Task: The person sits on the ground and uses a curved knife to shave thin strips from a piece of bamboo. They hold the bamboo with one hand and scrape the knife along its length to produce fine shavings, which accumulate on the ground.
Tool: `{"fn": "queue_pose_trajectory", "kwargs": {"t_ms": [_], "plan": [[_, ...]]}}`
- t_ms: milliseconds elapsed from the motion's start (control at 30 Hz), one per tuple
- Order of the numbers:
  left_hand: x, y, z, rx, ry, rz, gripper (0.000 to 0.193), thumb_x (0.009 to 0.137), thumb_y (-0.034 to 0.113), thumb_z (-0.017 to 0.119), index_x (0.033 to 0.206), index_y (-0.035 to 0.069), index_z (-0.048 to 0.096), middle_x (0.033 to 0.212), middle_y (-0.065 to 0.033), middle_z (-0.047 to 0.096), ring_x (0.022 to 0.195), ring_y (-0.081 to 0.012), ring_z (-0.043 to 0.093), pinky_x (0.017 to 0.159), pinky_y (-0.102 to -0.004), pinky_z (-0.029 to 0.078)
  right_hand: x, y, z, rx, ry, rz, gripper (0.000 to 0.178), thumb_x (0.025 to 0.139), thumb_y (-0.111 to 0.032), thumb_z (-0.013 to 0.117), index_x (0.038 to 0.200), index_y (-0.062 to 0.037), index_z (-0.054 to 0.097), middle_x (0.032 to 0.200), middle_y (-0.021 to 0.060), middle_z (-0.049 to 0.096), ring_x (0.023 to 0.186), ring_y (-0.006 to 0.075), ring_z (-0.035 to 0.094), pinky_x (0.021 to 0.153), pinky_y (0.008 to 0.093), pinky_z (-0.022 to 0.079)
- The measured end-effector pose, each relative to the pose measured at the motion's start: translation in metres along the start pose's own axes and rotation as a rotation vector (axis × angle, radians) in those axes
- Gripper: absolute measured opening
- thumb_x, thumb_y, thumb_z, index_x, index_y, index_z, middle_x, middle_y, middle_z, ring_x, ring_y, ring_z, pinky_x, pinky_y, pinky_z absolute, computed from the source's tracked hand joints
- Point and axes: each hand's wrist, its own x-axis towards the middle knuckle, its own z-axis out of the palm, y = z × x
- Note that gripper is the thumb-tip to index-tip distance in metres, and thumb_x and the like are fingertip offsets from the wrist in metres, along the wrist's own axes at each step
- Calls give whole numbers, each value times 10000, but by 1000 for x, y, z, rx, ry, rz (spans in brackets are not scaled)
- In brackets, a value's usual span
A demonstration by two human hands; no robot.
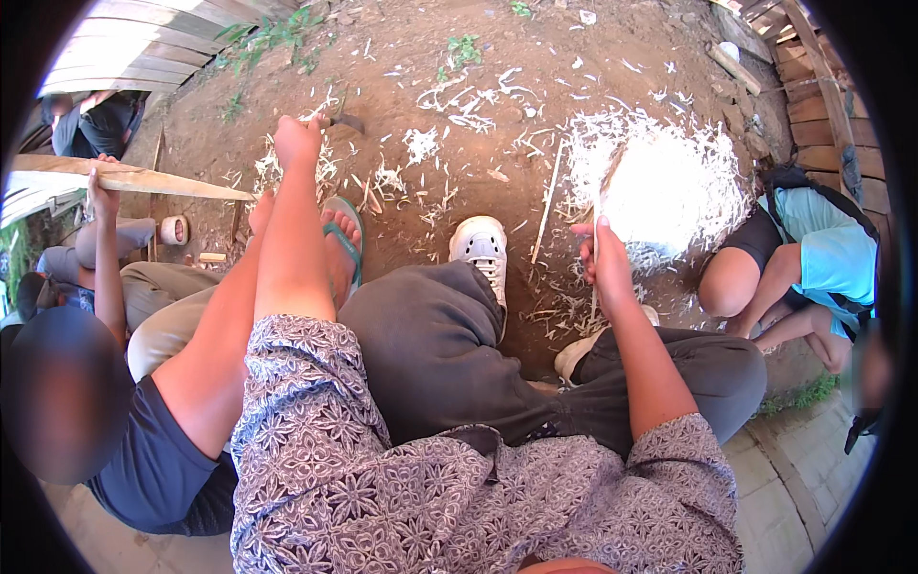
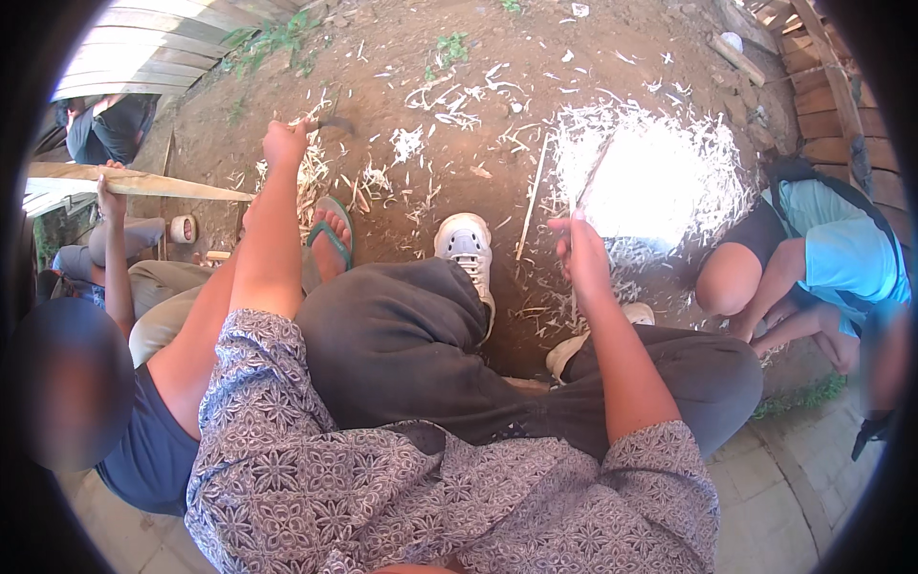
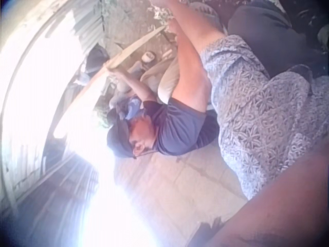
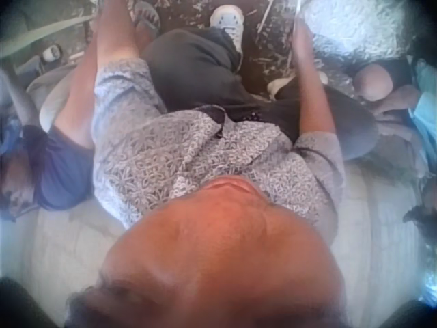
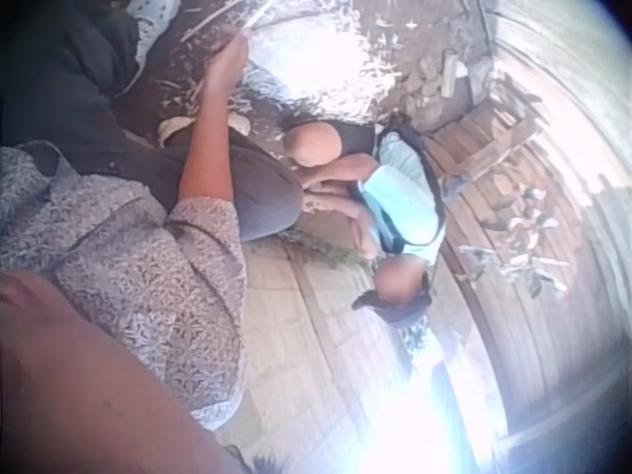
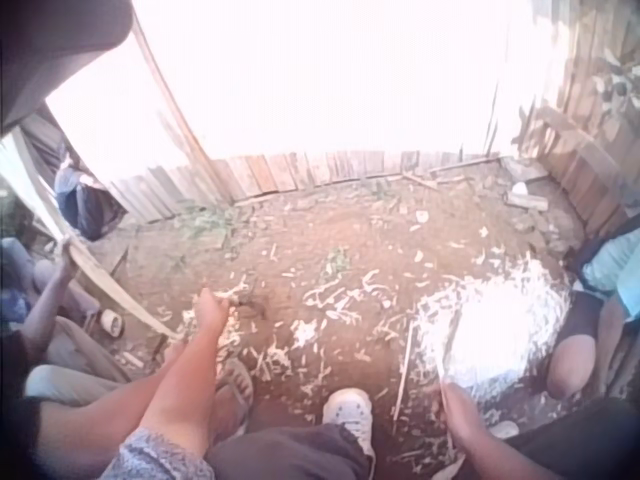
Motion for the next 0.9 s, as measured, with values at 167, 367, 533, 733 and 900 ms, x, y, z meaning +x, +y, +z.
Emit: {"fn": "queue_pose_trajectory", "kwargs": {"t_ms": [167, 367, 533, 733, 900], "plan": [[5, -18, -10, 100, -10, -50, 530, 867, 498, 768, 991, -11, 686, 1004, -222, 753, 993, -374, 732, 862, -468, 562, -2, 1, -3, 18, -12, -7, 534, 1100, -485, 368, 1141, -64, 694, 741, -40, 470, 547, 46, 347, 483, 225, 322], [7, -28, -7, 105, -6, -68, 506, 860, 495, 774, 936, 0, 702, 879, -188, 762, 948, -348, 750, 858, -461, 567, -3, 0, -3, 13, -14, 5, 538, 1116, -473, 332, 1153, -45, 656, 713, -50, 458, 519, 32, 338, 457, 210, 301], [4, -19, -11, 85, -22, -70, 516, 856, 494, 779, 960, -4, 691, 856, -190, 757, 940, -349, 750, 852, -462, 566, -3, 0, -4, 20, -2, 6, 537, 1110, -478, 345, 1151, -49, 666, 725, -47, 457, 535, 36, 340, 471, 216, 308], [15, -28, -6, -12, 9, -23, 503, 849, 473, 789, 983, 1, 677, 874, -175, 751, 924, -343, 744, 843, -448, 568, -1, 3, -3, 19, -12, 19, 529, 1104, -479, 360, 1146, -59, 679, 737, -46, 460, 546, 41, 336, 481, 219, 312], [29, -4, -11, -141, -1, -87, 518, 826, 467, 810, 1034, 17, 659, 1014, -218, 740, 1008, -391, 718, 875, -469, 561, 0, 3, 0, 11, -9, 33, 530, 1104, -480, 359, 1148, -60, 680, 736, -46, 459, 546, 41, 334, 481, 220, 310]]}}
